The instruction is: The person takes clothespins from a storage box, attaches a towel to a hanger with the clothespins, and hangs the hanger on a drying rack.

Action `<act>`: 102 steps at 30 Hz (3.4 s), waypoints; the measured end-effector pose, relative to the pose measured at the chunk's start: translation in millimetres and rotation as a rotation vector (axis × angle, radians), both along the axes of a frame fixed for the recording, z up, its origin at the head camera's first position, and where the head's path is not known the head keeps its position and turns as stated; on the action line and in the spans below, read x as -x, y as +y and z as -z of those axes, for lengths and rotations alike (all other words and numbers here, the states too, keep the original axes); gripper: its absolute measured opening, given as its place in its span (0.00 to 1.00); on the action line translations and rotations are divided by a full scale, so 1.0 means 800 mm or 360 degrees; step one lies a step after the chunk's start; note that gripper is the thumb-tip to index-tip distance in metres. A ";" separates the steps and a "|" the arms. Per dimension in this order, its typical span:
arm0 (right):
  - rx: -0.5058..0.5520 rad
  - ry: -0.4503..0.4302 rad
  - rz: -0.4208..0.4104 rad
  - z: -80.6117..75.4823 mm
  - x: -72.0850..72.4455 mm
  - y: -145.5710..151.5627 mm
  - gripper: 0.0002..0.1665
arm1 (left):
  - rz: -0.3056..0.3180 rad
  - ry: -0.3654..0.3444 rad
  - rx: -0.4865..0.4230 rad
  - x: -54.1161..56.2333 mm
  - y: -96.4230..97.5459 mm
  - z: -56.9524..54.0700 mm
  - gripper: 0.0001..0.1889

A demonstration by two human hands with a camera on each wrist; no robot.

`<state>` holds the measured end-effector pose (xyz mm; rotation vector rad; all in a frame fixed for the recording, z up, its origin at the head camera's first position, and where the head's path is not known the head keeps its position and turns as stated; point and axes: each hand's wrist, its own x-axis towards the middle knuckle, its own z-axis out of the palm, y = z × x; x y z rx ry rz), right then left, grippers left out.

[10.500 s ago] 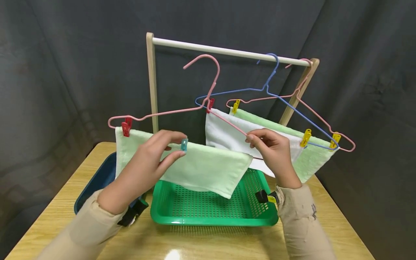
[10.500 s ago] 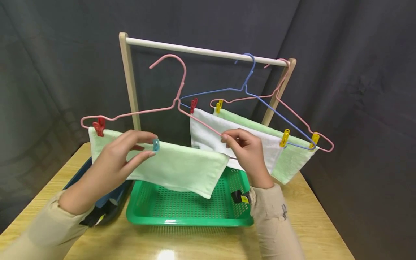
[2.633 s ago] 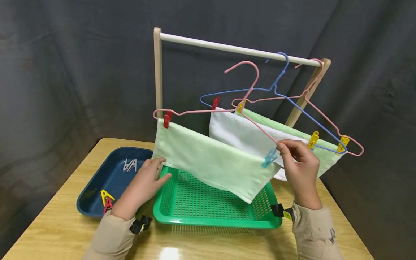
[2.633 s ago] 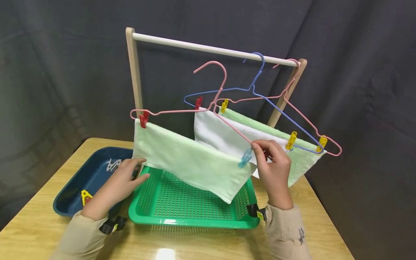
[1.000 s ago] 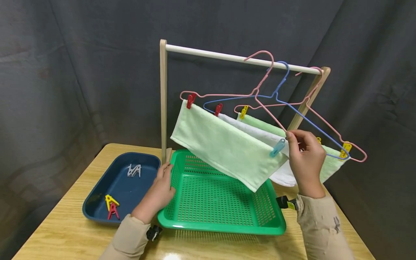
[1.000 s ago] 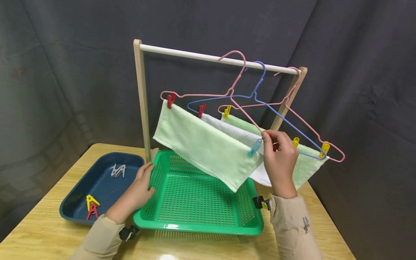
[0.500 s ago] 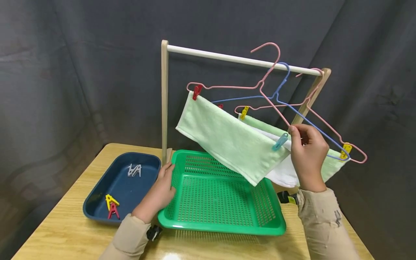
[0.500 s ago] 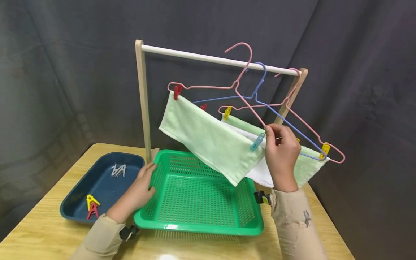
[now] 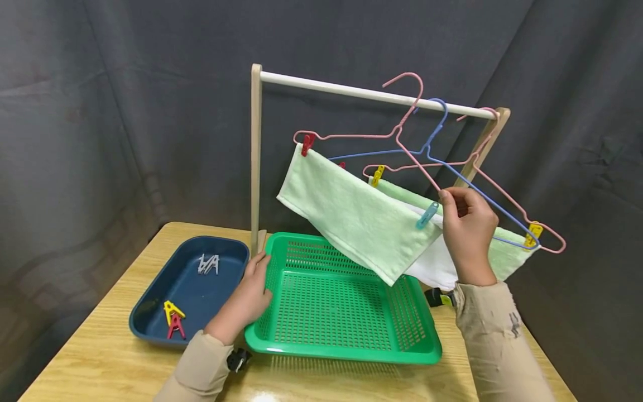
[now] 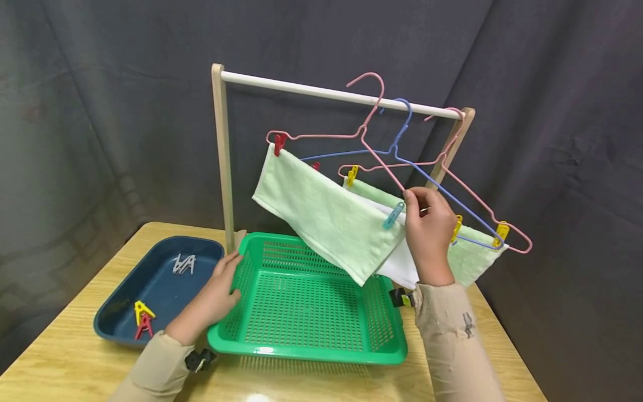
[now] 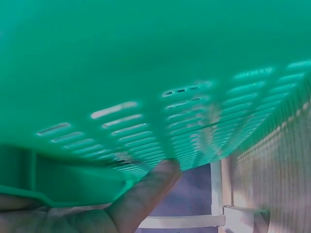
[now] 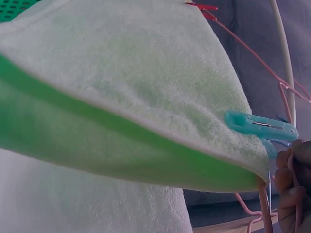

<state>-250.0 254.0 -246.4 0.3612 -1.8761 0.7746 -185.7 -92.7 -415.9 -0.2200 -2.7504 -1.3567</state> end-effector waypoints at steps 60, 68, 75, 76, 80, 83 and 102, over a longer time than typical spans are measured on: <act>-0.0105 -0.0174 -0.0010 0.029 0.011 -0.002 0.12 | 0.0001 -0.0008 -0.0041 0.003 -0.002 0.000 0.39; -0.0087 -0.0095 -0.0013 0.034 0.011 -0.001 0.10 | 0.0014 -0.0009 -0.0048 0.003 -0.003 -0.001 0.40; -0.0051 -0.0118 -0.0004 0.037 0.007 0.004 0.09 | 0.0010 -0.0008 -0.0036 0.002 -0.003 -0.001 0.40; -0.0048 -0.0121 -0.0005 0.037 0.006 0.004 0.09 | 0.0011 -0.0008 -0.0036 0.002 -0.003 -0.002 0.40; -0.0039 -0.0118 -0.0008 0.038 0.003 0.006 0.08 | 0.0010 -0.0007 -0.0040 0.001 -0.002 -0.003 0.39; -0.0039 -0.0121 -0.0004 0.038 0.000 0.007 0.08 | 0.0009 -0.0004 -0.0034 0.001 -0.002 -0.003 0.39; -0.0058 -0.0010 0.0081 0.062 -0.032 0.036 0.12 | 0.0036 0.0010 -0.0039 0.001 0.001 0.000 0.39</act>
